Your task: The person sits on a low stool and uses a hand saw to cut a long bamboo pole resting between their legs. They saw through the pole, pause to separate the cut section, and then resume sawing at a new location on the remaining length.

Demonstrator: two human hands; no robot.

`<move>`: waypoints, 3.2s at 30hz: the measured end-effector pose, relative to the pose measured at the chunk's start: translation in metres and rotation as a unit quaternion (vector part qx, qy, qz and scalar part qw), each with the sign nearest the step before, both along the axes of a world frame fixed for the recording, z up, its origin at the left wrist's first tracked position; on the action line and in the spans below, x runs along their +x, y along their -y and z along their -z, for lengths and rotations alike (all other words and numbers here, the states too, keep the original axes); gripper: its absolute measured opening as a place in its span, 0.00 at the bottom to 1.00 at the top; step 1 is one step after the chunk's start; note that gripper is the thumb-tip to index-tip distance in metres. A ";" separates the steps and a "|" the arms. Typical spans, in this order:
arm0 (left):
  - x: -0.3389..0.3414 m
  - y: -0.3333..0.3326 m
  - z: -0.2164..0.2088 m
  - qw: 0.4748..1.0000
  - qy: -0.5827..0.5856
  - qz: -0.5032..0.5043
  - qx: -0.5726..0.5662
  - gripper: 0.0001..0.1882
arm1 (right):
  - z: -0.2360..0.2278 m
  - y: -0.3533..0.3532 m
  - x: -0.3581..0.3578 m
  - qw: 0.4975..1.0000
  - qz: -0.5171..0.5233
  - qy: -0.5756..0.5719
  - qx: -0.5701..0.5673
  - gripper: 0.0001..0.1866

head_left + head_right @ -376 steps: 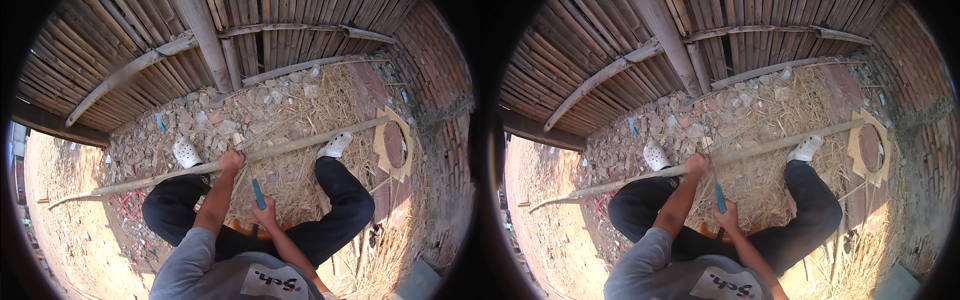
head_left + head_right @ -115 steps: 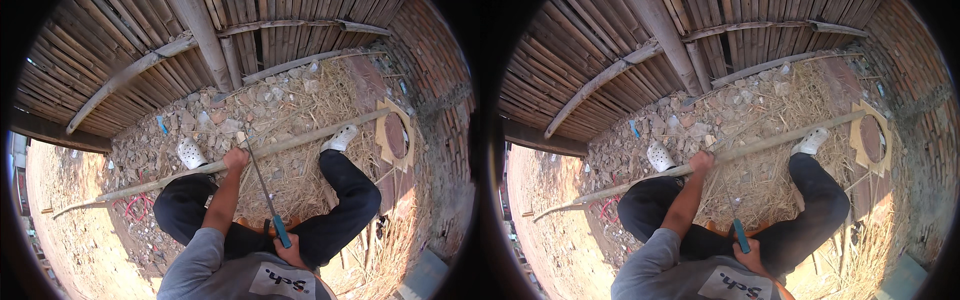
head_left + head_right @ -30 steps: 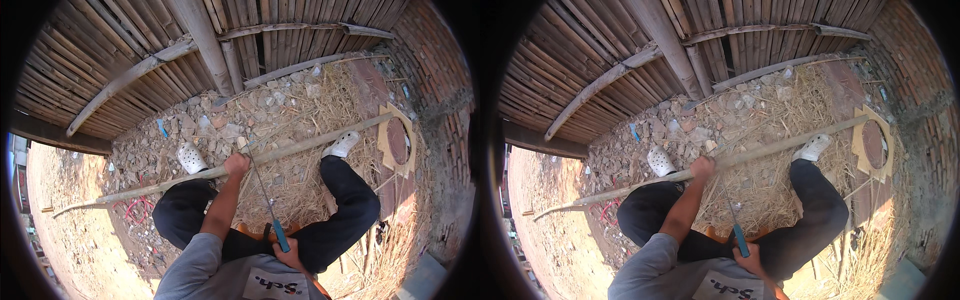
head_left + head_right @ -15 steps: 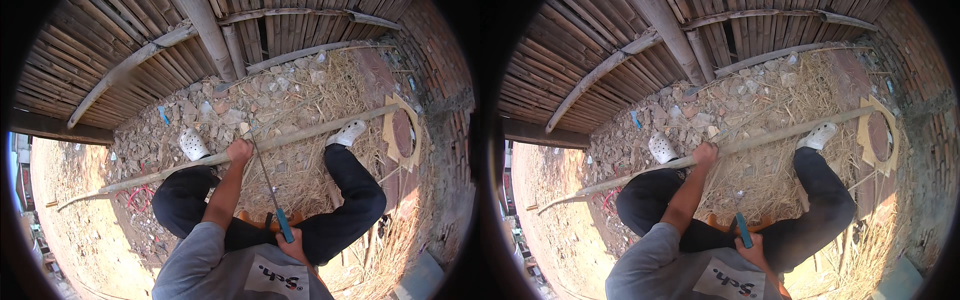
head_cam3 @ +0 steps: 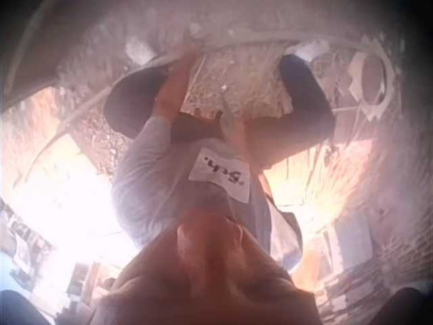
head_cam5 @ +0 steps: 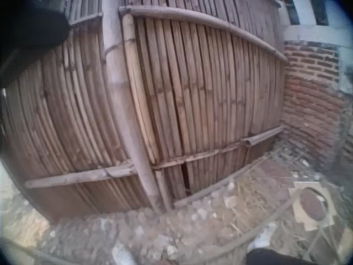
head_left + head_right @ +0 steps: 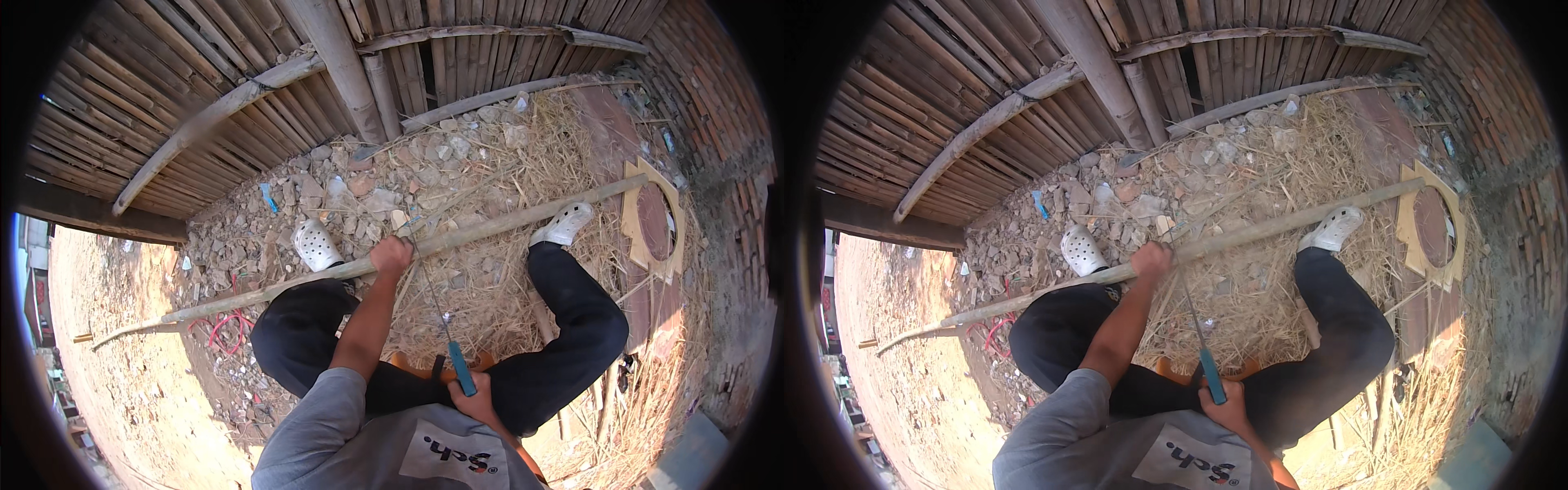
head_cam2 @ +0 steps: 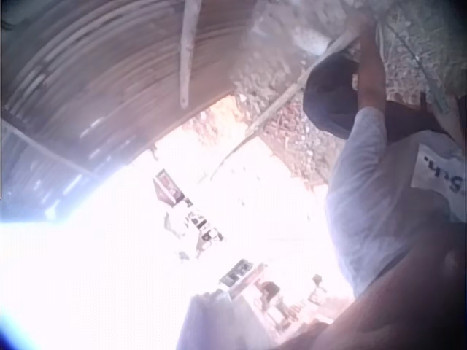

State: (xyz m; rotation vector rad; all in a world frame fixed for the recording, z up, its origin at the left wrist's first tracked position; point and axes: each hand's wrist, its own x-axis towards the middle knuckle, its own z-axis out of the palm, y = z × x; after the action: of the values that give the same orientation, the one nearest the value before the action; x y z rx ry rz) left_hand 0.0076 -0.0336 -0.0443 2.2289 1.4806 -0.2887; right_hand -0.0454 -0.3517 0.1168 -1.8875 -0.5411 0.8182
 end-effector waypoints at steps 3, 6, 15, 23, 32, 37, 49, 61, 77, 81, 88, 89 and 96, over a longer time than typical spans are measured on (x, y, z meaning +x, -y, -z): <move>0.003 0.008 -0.004 1.000 0.001 0.024 -0.011 0.26 | 0.066 -0.053 0.027 0.999 0.019 0.016 0.029 0.08; 0.004 -0.001 0.002 1.000 0.008 0.013 -0.020 0.26 | 0.061 -0.116 0.044 0.997 0.062 -0.043 0.018 0.12; 0.006 0.001 0.003 1.000 0.007 0.010 -0.015 0.26 | 0.011 -0.016 0.000 0.999 -0.006 0.001 -0.044 0.11; 0.005 -0.006 0.006 0.999 -0.004 0.000 -0.037 0.25 | 0.053 -0.063 0.023 0.999 0.044 -0.013 0.003 0.12; 0.009 0.014 -0.002 1.000 -0.001 0.021 -0.015 0.25 | 0.077 -0.098 0.036 0.999 0.000 0.035 -0.002 0.11; 0.006 -0.011 0.002 1.000 -0.004 0.000 -0.018 0.25 | 0.058 -0.055 0.033 1.000 0.010 -0.006 -0.009 0.12; 0.013 -0.005 -0.004 0.999 0.005 0.009 -0.033 0.24 | 0.076 -0.071 0.018 0.999 0.038 0.027 0.014 0.12; 0.008 0.004 0.001 1.000 0.017 0.006 -0.023 0.24 | 0.066 -0.098 0.045 0.996 0.073 -0.049 0.008 0.13; 0.003 0.010 -0.001 1.000 0.021 0.020 -0.004 0.24 | 0.073 -0.097 0.025 0.998 0.020 0.065 -0.003 0.12; 0.005 -0.006 -0.001 1.000 -0.003 -0.005 -0.021 0.24 | 0.031 -0.049 0.014 0.998 0.040 -0.035 -0.025 0.10; 0.005 0.011 -0.005 1.000 0.006 0.006 -0.014 0.24 | 0.041 -0.021 -0.002 0.999 -0.002 0.024 -0.033 0.13; 0.006 0.012 -0.005 1.000 0.004 0.022 -0.015 0.24 | 0.067 -0.054 0.019 0.999 0.038 -0.014 -0.017 0.13; 0.012 -0.004 -0.001 1.000 0.016 -0.007 -0.013 0.24 | 0.031 -0.051 0.019 0.999 0.031 -0.022 -0.018 0.11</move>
State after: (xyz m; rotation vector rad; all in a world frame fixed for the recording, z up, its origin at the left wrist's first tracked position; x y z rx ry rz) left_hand 0.0193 -0.0293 -0.0437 2.1910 1.4673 -0.2662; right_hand -0.0266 -0.3007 0.0855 -1.9057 -0.4415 0.8327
